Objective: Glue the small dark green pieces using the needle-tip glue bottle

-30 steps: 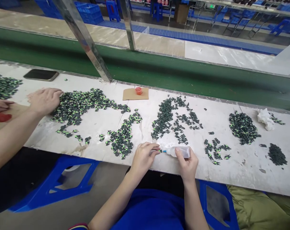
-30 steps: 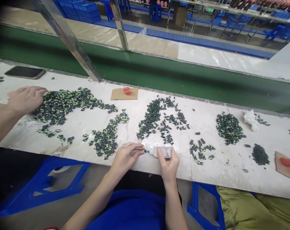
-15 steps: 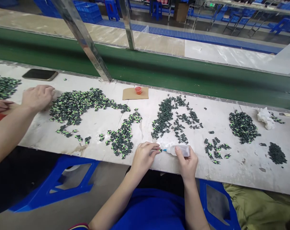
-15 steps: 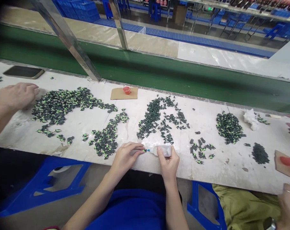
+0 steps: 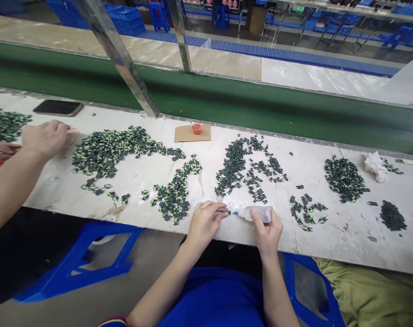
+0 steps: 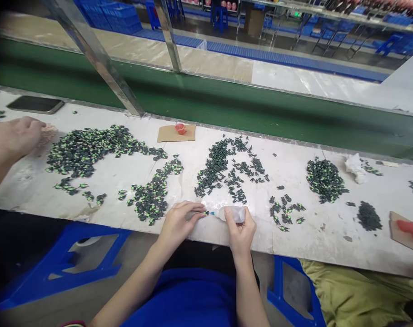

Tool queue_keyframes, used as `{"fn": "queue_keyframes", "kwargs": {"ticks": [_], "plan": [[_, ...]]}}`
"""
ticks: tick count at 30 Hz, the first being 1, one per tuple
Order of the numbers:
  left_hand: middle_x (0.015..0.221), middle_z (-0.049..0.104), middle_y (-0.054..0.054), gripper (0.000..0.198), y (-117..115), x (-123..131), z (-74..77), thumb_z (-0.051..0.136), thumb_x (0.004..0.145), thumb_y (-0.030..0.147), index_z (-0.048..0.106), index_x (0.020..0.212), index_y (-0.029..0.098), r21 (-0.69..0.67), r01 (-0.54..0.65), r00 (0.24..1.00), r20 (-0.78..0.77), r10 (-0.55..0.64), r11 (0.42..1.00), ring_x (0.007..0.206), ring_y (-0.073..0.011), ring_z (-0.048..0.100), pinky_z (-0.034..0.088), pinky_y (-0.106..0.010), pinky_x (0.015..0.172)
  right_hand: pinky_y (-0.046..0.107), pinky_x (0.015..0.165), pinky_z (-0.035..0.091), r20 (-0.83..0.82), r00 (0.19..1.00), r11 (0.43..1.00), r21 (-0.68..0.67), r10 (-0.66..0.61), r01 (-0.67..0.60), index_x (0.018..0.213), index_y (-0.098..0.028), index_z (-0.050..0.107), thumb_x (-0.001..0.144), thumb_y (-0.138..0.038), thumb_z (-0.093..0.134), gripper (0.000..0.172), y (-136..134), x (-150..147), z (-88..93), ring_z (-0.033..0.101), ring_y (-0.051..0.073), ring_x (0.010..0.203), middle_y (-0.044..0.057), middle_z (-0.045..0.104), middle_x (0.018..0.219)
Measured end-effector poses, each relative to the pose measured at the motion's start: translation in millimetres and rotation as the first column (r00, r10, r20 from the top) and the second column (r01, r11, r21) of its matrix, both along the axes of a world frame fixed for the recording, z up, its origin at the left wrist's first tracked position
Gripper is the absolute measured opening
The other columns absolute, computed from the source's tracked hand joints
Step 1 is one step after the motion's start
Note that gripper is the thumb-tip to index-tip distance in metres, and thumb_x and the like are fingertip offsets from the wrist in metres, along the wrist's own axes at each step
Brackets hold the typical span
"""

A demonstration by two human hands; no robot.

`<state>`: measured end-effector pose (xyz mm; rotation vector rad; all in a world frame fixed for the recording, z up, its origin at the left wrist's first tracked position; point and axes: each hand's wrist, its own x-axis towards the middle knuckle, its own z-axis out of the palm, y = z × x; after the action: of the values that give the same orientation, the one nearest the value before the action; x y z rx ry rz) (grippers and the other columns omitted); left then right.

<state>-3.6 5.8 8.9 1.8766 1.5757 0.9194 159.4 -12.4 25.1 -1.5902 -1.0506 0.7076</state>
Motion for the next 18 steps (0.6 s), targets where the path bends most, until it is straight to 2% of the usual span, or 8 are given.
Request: {"fn": "queue_keyframes", "kwargs": {"ticks": [6,10,14,18], "plan": [[0.083,0.076,-0.002,0.017,0,1,1.6,0.071,0.073,0.009,0.071,0.085,0.021,-0.011,-0.005,1.0,-0.014,0.005,1.0,0.08,-0.0218,0.072,0.052,-0.037,0.078,0.022,0.047,0.034,0.016,0.998,0.998,-0.032,0.061,-0.061,0.062,-0.019,0.051,0.074,-0.046,0.067,0.034,2,3,-4.3,0.041,0.01,0.049,-0.006,0.048,0.052],[0.083,0.076,-0.002,0.017,0,1,0.9,0.071,0.074,0.01,0.071,0.084,0.023,-0.004,-0.005,1.0,-0.013,0.005,1.0,0.081,-0.0215,0.071,0.052,-0.036,0.077,0.022,0.046,0.034,0.01,0.999,0.998,-0.026,0.053,-0.052,0.061,-0.019,0.049,0.075,-0.045,0.067,0.034,2,4,-7.6,0.041,0.01,0.048,-0.006,0.046,0.052],[0.083,0.076,-0.001,0.017,1,-1,-0.5,0.07,0.075,0.01,0.07,0.086,0.022,-0.017,0.008,1.0,0.002,-0.007,1.0,0.08,-0.0203,0.07,0.051,-0.037,0.079,0.022,0.046,0.035,-0.054,0.999,1.0,0.006,-0.003,0.003,0.06,-0.018,0.049,0.073,-0.044,0.069,0.035,1,5,-8.2,0.042,0.01,0.049,-0.006,0.046,0.052],[0.087,0.074,-0.002,0.018,2,-2,-3.2,0.07,0.076,0.011,0.07,0.091,0.022,0.013,0.071,0.997,-0.028,-0.07,0.997,0.087,-0.0221,0.065,0.05,-0.038,0.08,0.025,0.048,0.042,-0.204,0.975,0.991,0.074,-0.092,0.109,0.072,-0.017,0.056,0.074,-0.047,0.067,0.032,2,10,-9.4,0.051,0.013,0.052,-0.002,0.056,0.059]]}}
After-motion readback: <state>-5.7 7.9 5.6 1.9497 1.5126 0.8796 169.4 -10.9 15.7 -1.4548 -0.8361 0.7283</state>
